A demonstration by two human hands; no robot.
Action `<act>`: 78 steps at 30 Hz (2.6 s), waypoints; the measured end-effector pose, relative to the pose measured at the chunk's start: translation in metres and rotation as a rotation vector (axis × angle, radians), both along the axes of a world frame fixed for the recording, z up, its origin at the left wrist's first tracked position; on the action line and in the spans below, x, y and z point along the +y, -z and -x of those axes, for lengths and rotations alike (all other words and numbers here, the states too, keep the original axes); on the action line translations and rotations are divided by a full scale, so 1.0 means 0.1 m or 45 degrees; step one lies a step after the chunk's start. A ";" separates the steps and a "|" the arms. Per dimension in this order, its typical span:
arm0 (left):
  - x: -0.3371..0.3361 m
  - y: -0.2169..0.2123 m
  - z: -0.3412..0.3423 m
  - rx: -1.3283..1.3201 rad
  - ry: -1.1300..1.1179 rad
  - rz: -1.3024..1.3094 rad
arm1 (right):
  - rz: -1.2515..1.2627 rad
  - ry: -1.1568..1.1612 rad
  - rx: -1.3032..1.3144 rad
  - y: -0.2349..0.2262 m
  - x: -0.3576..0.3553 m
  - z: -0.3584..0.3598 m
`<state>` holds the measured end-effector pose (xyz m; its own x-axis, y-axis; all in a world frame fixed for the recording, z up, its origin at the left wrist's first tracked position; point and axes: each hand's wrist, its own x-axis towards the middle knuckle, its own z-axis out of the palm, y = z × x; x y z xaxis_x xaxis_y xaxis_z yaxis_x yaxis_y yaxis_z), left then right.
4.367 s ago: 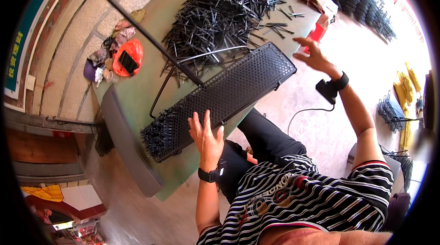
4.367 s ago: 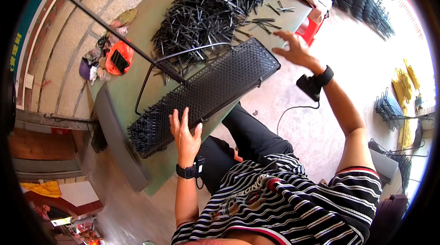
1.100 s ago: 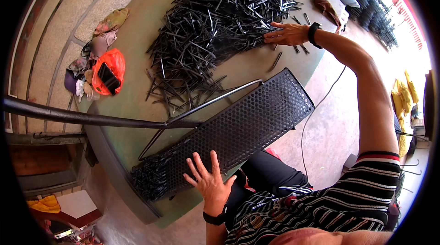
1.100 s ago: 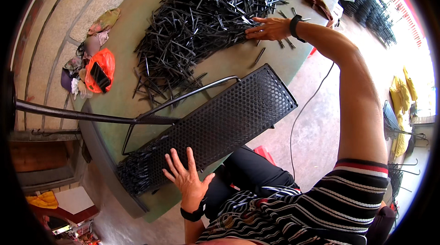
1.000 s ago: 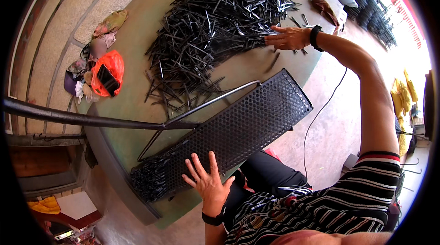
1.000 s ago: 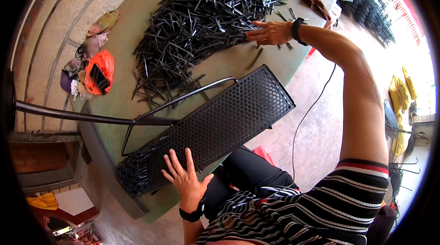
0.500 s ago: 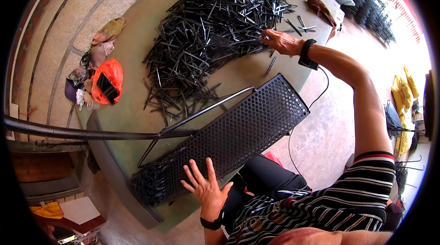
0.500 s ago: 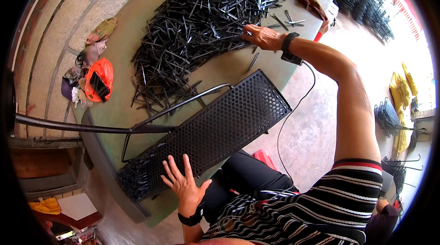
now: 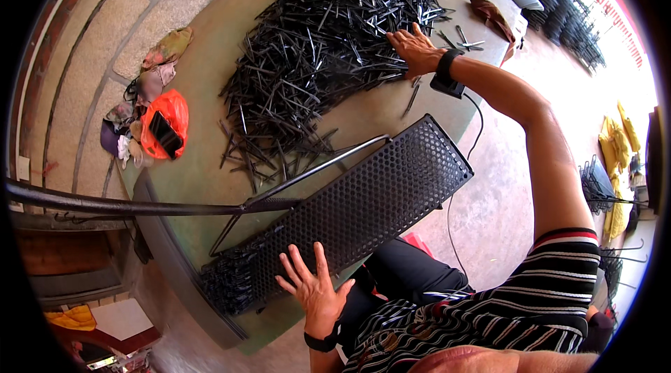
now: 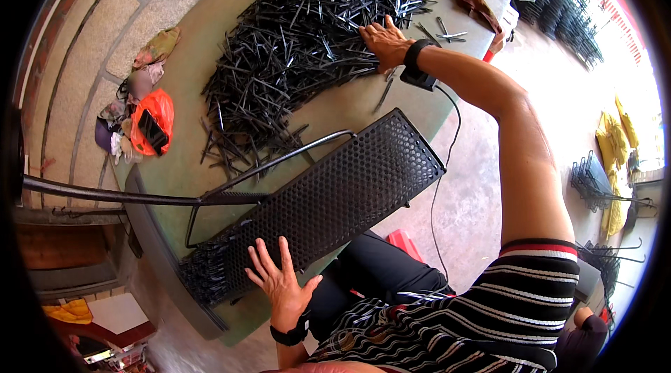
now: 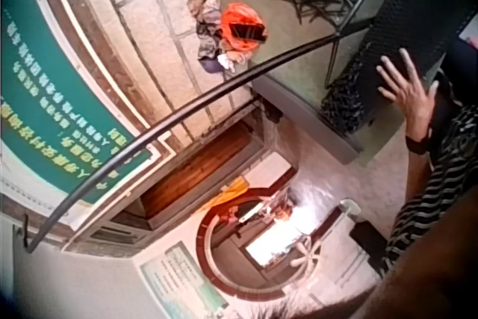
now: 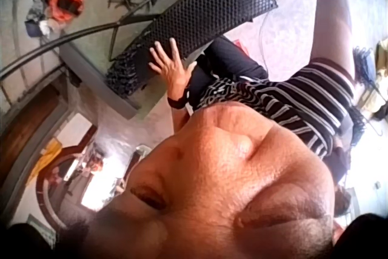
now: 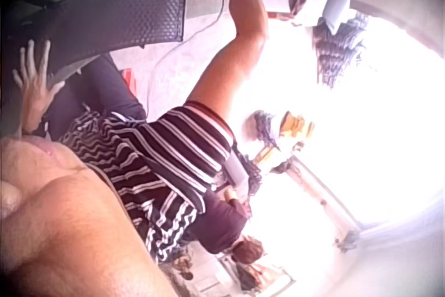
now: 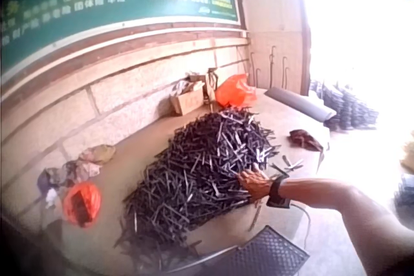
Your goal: The person inserts black plastic bristles into the holes of a rectangular broom head. They pick up bundles of bristles from a pile on the table and push them into the slots of the broom head, working systematically to fill the surface.
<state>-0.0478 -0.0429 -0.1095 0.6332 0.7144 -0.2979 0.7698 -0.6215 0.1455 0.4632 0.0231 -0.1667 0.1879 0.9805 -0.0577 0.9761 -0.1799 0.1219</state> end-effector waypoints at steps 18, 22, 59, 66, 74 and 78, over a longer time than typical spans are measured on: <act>0.00 0.03 0.03 -0.020 0.008 -0.006 | -0.059 0.315 0.360 0.24 -0.10 0.10; 0.00 0.02 0.02 -0.026 0.017 0.004 | 0.070 0.374 0.275 0.26 -0.06 0.09; 0.12 -0.93 -0.33 -1.589 0.044 0.454 | 0.191 -0.260 -0.188 -1.40 0.40 0.41; 0.34 -1.08 -1.07 -1.710 -0.081 1.448 | 0.012 0.054 0.533 -1.61 0.50 0.38; 1.33 -0.71 -2.38 -1.808 -0.876 1.768 | 0.080 0.114 1.247 -1.86 0.46 1.21; 1.49 -0.55 -2.75 -2.065 -0.726 1.761 | 0.316 -0.153 1.418 -1.74 0.54 1.07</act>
<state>0.2271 0.1064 -0.0545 0.6499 0.7275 -0.2202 -0.4259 0.5885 0.6872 0.3565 0.0774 0.0077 -0.1826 0.9270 -0.3276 0.5734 -0.1702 -0.8014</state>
